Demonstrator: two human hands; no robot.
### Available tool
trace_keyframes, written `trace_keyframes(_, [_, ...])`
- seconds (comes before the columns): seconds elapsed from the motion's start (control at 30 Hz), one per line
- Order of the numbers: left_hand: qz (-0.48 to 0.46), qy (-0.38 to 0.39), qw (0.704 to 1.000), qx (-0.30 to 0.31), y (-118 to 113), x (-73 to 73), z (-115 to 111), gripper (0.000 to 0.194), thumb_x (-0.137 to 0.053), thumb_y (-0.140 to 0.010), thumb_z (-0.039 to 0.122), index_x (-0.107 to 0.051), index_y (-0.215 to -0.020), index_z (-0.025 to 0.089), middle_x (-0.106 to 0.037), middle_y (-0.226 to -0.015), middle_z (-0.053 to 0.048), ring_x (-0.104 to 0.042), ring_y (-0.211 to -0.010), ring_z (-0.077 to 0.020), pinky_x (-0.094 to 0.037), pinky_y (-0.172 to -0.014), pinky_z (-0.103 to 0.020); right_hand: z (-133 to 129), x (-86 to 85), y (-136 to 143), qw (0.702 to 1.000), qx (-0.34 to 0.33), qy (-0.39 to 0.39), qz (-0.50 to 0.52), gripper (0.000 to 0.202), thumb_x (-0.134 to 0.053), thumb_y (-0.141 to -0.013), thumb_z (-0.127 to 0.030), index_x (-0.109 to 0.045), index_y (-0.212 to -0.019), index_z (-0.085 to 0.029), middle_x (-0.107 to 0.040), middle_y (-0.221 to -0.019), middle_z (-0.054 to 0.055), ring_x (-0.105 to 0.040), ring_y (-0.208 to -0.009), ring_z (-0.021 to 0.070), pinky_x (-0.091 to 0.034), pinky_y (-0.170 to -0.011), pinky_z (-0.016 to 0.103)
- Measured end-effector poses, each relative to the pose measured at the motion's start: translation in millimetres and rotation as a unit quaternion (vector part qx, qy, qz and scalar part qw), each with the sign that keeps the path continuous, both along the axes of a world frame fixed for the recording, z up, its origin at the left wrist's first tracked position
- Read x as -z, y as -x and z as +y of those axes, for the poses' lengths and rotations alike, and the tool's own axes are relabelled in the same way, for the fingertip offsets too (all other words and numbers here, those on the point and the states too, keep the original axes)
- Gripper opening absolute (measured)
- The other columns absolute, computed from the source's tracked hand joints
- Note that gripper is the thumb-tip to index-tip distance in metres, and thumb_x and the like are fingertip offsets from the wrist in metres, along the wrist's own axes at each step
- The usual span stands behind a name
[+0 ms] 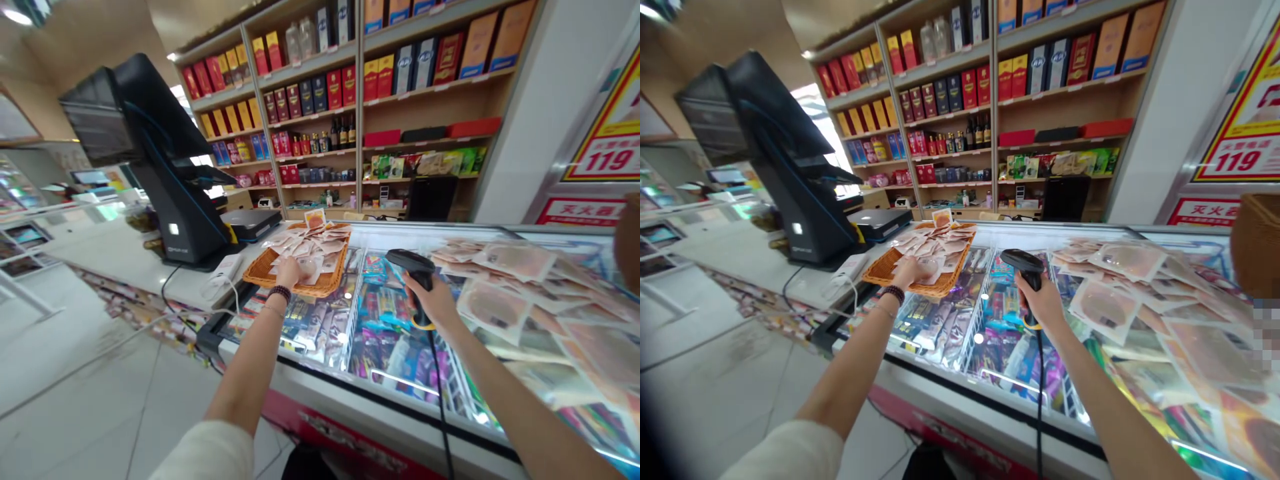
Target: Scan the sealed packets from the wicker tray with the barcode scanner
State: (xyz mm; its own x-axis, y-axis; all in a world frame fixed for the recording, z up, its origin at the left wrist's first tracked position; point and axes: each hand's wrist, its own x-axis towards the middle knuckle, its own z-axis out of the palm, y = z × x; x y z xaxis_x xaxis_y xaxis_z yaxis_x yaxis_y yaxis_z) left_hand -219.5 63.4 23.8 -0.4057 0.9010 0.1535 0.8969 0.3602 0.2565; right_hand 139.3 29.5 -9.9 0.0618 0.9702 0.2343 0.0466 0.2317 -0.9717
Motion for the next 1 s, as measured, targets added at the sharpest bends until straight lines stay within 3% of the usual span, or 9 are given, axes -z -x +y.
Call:
trace_keyframes(0.1, [-0.023,0.033,0.999,-0.003,-2.2,2.7,1.5,0.073,-0.084,-0.077,0.037,-0.054,-0.134,0.002,-0.067,-0.131,-0.031,-0.066,-0.124,-0.0367,-0.048,-0.096,-0.035,-4.7,-0.2,-5.1,1.0,0.02,0.008,0.011,0.044,-0.08,-0.071,-0.061,-0.058,-0.063,-0.024,-0.058,-0.046,-0.001,-0.052,-0.037,0.0141,-0.044,-0.038,0.027])
trace_keyframes(0.17, [-0.023,0.014,0.999,0.025,-1.6,3.2,-1.0,0.064,-0.082,-0.08,0.04,-0.06,-0.128,0.006,-0.069,-0.129,-0.028,-0.067,-0.121,-0.0366,-0.049,-0.094,-0.036,-9.0,-1.9,-7.1,0.999,0.019,0.01,0.027,0.046,-0.081,-0.07,-0.062,-0.056,-0.061,-0.023,-0.057,-0.046,-0.002,-0.051,-0.036,0.0132,-0.043,-0.037,0.026])
trace_keyframes(0.27, [-0.02,-0.056,0.995,0.078,-1.9,0.6,-7.6,0.041,-0.074,-0.086,0.044,-0.068,-0.111,0.013,-0.075,-0.117,-0.021,-0.069,-0.113,-0.0342,-0.05,-0.092,-0.037,-13.0,-2.8,-7.8,0.999,0.014,0.009,0.035,0.046,-0.081,-0.069,-0.062,-0.057,-0.062,-0.023,-0.057,-0.046,-0.002,-0.05,-0.036,0.0132,-0.043,-0.036,0.026])
trace_keyframes(0.37, [-0.083,-0.169,0.975,0.119,-12.7,-4.6,-13.2,0.032,-0.067,-0.09,0.039,-0.068,-0.112,0.015,-0.077,-0.106,-0.014,-0.07,-0.104,-0.0301,-0.051,-0.09,-0.036,-13.2,-1.6,-7.5,1.0,0.013,0.006,0.024,0.045,-0.08,-0.073,-0.061,-0.058,-0.063,-0.022,-0.058,-0.047,-0.001,-0.05,-0.037,0.0138,-0.042,-0.037,0.027])
trace_keyframes(0.5, [-0.205,-0.31,0.908,0.191,-54.0,-7.6,-16.2,0.031,-0.06,-0.092,0.029,-0.067,-0.119,0.016,-0.076,-0.11,-0.01,-0.069,-0.102,-0.0262,-0.052,-0.093,-0.036,-14.1,-2.1,-7.7,0.999,0.019,0.008,0.028,0.046,-0.079,-0.072,-0.063,-0.058,-0.062,-0.023,-0.058,-0.047,0.0,-0.051,-0.037,0.014,-0.042,-0.037,0.027])
trace_keyframes(0.63, [-0.269,-0.315,0.866,0.28,-110.4,-2.3,-15.3,0.029,-0.058,-0.094,0.027,-0.068,-0.12,0.017,-0.075,-0.117,-0.011,-0.068,-0.109,-0.0265,-0.051,-0.097,-0.035,-17.9,-6.6,-7.1,0.999,0.032,0.013,0.039,0.049,-0.081,-0.067,-0.065,-0.057,-0.062,-0.023,-0.056,-0.047,-0.001,-0.05,-0.037,0.0132,-0.043,-0.037,0.027])
trace_keyframes(0.8, [-0.294,-0.26,0.875,0.283,-153.5,15.8,-2.3,0.024,-0.061,-0.093,0.024,-0.069,-0.115,0.018,-0.076,-0.108,-0.011,-0.07,-0.101,-0.0272,-0.053,-0.095,-0.038,-19.0,-9.0,-5.9,0.998,0.036,0.006,0.058,0.05,-0.082,-0.064,-0.067,-0.058,-0.07,-0.023,-0.057,-0.05,-0.003,-0.05,-0.037,0.0134,-0.041,-0.036,0.027])
trace_keyframes(1.0, [-0.429,-0.213,0.839,0.258,-168.0,64.7,20.5,0.03,-0.067,-0.086,0.021,-0.068,-0.115,0.014,-0.076,-0.113,-0.014,-0.07,-0.105,-0.0273,-0.056,-0.097,-0.042,-16.3,-4.2,-9.2,0.999,0.027,0.016,0.019,0.047,-0.076,-0.073,-0.065,-0.055,-0.061,-0.025,-0.056,-0.043,-0.001,-0.049,-0.036,0.0146,-0.042,-0.038,0.029])
